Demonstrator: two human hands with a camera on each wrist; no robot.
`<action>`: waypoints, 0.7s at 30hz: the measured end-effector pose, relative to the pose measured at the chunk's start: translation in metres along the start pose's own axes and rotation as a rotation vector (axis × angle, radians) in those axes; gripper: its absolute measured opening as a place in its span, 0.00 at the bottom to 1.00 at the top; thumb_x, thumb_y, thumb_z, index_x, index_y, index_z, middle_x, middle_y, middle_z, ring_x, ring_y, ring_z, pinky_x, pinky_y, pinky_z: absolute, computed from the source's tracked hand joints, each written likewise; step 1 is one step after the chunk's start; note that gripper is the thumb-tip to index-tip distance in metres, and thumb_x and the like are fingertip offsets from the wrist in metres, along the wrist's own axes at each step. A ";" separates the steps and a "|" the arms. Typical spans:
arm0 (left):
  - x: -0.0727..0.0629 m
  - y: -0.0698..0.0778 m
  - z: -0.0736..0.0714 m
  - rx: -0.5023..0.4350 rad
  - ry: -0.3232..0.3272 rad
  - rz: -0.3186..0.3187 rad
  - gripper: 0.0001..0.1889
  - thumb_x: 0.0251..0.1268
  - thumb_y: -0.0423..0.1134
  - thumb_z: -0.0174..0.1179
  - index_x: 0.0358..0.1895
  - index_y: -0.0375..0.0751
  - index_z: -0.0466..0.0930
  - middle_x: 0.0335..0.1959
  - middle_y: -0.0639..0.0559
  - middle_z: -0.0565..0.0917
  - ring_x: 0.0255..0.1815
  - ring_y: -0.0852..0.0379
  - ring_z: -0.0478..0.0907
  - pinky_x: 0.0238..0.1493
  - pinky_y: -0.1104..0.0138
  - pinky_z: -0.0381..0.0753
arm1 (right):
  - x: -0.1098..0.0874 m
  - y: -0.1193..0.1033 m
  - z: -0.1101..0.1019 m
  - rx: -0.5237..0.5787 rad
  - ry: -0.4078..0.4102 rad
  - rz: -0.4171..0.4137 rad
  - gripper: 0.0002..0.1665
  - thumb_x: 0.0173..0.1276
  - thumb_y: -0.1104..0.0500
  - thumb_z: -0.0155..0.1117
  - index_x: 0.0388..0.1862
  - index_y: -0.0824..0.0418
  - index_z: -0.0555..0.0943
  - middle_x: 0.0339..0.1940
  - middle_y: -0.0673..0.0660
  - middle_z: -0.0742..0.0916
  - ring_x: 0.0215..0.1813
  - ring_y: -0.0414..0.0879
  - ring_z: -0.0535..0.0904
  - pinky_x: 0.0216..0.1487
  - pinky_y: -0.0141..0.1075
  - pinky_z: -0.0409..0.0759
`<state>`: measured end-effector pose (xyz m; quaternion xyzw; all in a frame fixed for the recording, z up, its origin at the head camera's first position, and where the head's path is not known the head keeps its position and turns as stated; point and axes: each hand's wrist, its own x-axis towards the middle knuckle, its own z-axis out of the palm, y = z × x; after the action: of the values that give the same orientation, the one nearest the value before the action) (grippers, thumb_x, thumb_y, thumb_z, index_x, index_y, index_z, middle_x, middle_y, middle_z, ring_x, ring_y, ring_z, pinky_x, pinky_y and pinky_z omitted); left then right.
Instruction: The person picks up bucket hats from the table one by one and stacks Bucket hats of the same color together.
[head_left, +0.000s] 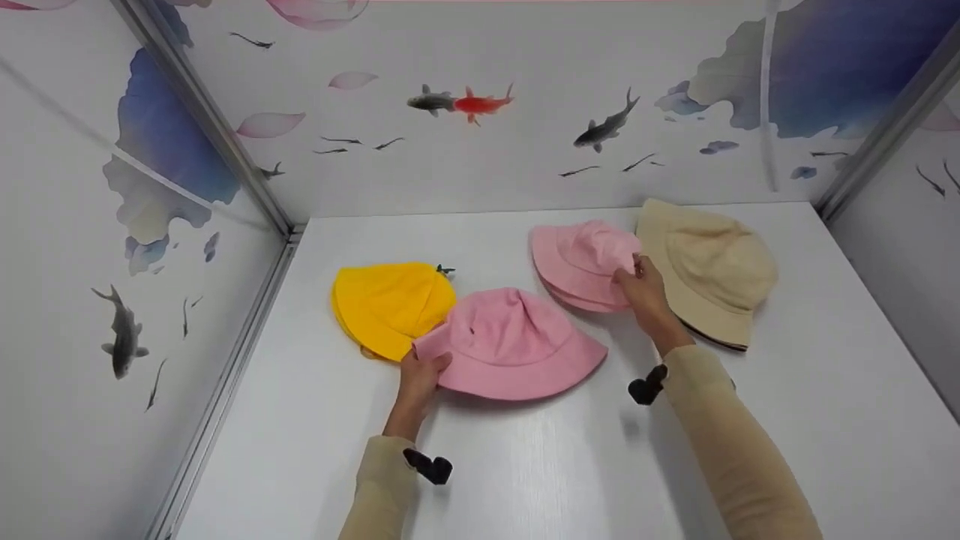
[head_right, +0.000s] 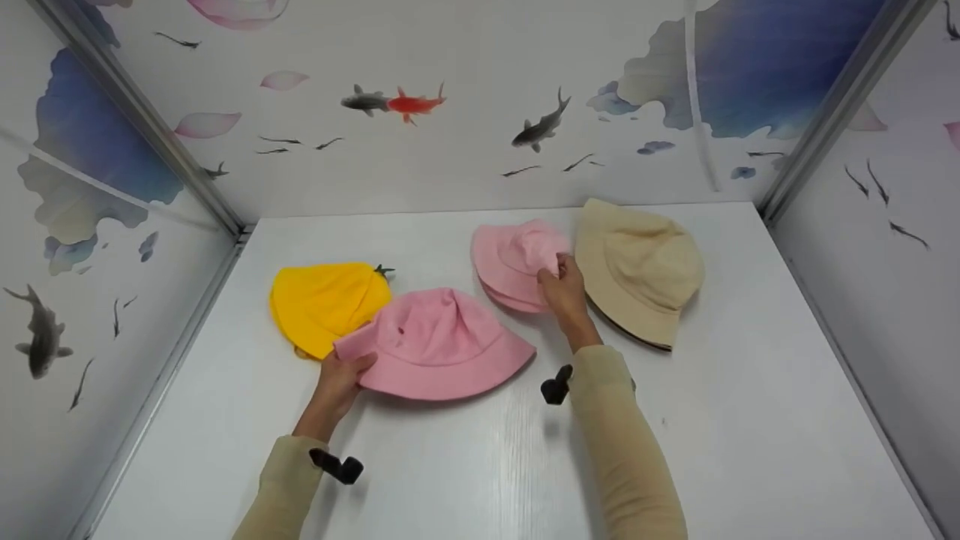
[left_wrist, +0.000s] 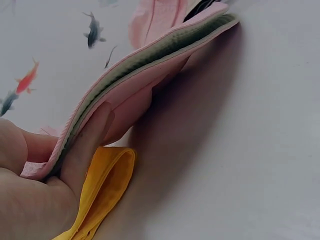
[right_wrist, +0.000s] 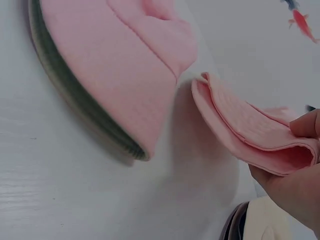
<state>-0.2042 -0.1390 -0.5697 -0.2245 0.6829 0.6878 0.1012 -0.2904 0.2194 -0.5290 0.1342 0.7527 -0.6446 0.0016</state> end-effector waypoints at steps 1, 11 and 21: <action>0.001 -0.001 0.001 0.011 0.004 -0.002 0.31 0.69 0.31 0.60 0.73 0.40 0.61 0.69 0.41 0.72 0.63 0.44 0.73 0.71 0.52 0.73 | -0.002 -0.003 -0.001 0.016 -0.003 -0.017 0.13 0.70 0.62 0.51 0.52 0.61 0.69 0.54 0.55 0.72 0.53 0.43 0.67 0.49 0.29 0.70; 0.000 0.002 0.009 0.098 0.025 -0.014 0.33 0.68 0.35 0.63 0.74 0.44 0.61 0.71 0.45 0.71 0.66 0.46 0.72 0.74 0.53 0.70 | -0.011 -0.024 -0.001 0.101 -0.022 -0.090 0.08 0.69 0.65 0.52 0.46 0.56 0.69 0.56 0.53 0.70 0.60 0.44 0.63 0.54 0.32 0.66; -0.001 0.001 0.022 0.096 0.018 -0.008 0.32 0.69 0.35 0.62 0.73 0.41 0.61 0.70 0.43 0.72 0.67 0.45 0.71 0.75 0.52 0.67 | -0.024 -0.051 0.000 0.259 -0.064 -0.139 0.08 0.71 0.66 0.52 0.45 0.54 0.70 0.48 0.48 0.73 0.51 0.42 0.67 0.48 0.28 0.70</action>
<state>-0.2072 -0.1170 -0.5690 -0.2283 0.7150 0.6519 0.1082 -0.2772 0.2075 -0.4756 0.0600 0.6703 -0.7387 -0.0364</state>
